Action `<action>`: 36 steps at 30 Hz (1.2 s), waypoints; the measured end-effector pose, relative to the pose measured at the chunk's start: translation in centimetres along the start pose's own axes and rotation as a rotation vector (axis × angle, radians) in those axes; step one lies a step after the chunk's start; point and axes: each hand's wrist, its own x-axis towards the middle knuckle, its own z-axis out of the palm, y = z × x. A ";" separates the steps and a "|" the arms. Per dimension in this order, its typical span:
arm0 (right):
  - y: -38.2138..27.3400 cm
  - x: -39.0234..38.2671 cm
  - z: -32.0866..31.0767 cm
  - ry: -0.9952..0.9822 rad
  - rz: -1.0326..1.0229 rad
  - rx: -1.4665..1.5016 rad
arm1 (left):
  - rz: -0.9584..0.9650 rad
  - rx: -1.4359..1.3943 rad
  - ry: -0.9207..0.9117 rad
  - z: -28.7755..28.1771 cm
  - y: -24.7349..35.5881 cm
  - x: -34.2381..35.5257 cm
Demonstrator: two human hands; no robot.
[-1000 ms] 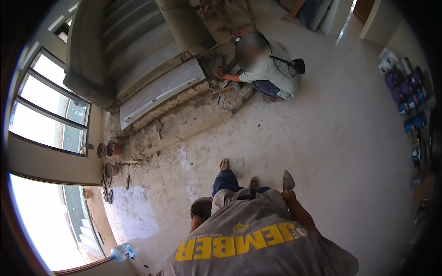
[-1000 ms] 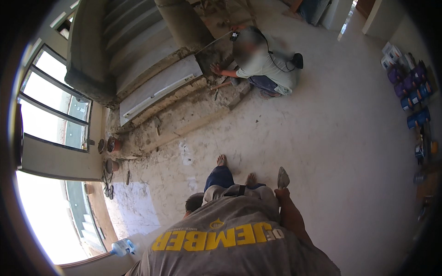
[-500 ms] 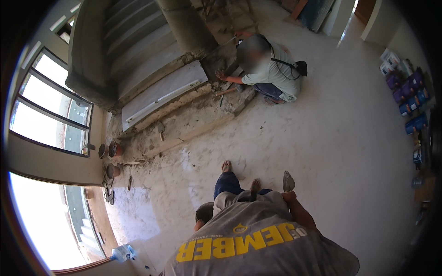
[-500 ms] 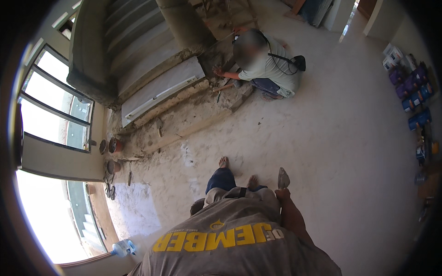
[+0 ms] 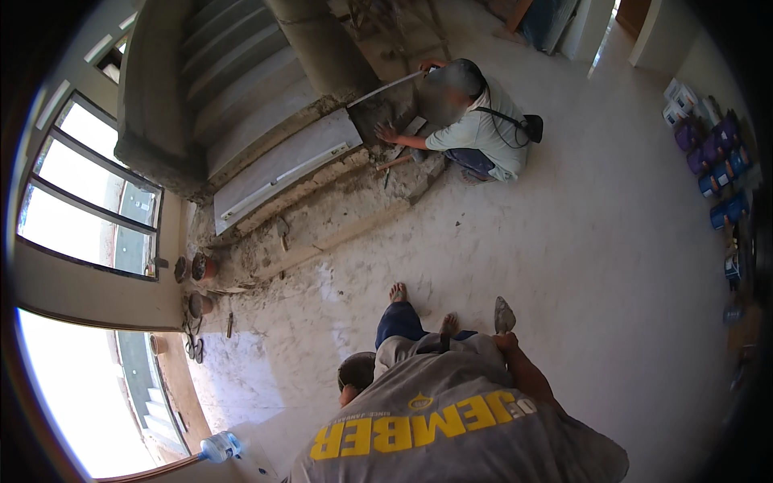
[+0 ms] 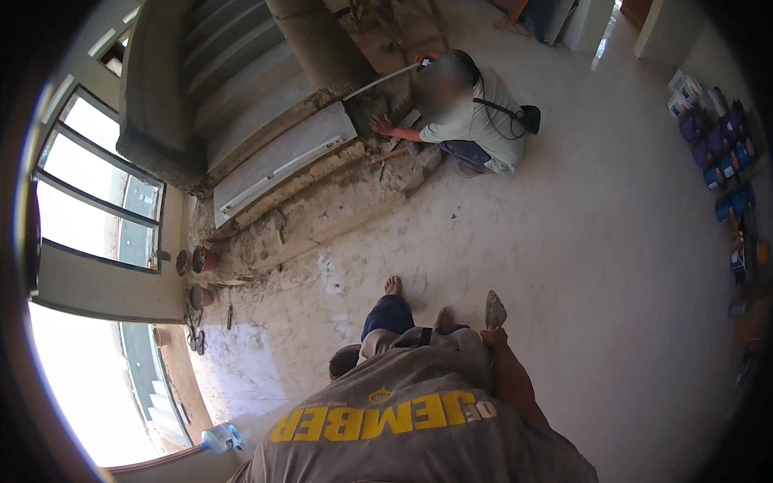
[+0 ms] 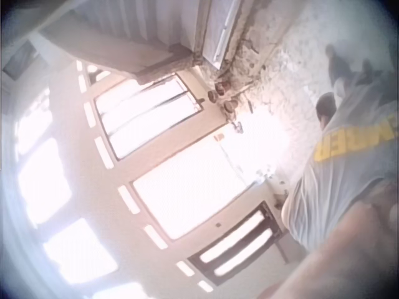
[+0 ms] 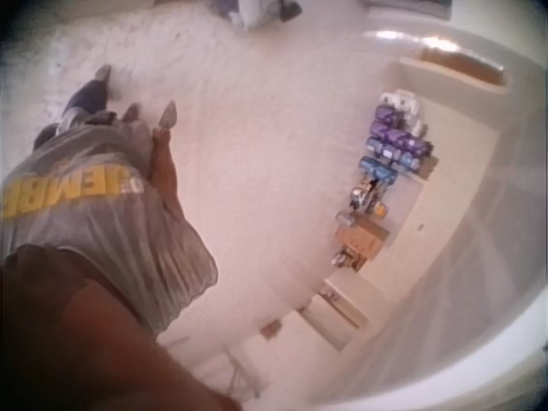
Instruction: The person uses a trowel to scoop mortar from a bucket and apply it to a concrete structure near a staircase, then uses a wooden float and the trowel to spread and smooth the material.
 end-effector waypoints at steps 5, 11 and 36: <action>1.4 0.7 0.7 0.002 0.016 0.010 | 0.014 0.007 -0.005 -0.7 0.9 0.0; 3.2 1.8 2.6 0.015 0.027 -0.055 | 0.004 0.002 -0.003 -1.3 2.3 0.0; 2.2 1.5 2.3 -0.002 -0.031 -0.037 | 0.065 0.023 -0.008 2.2 10.7 2.2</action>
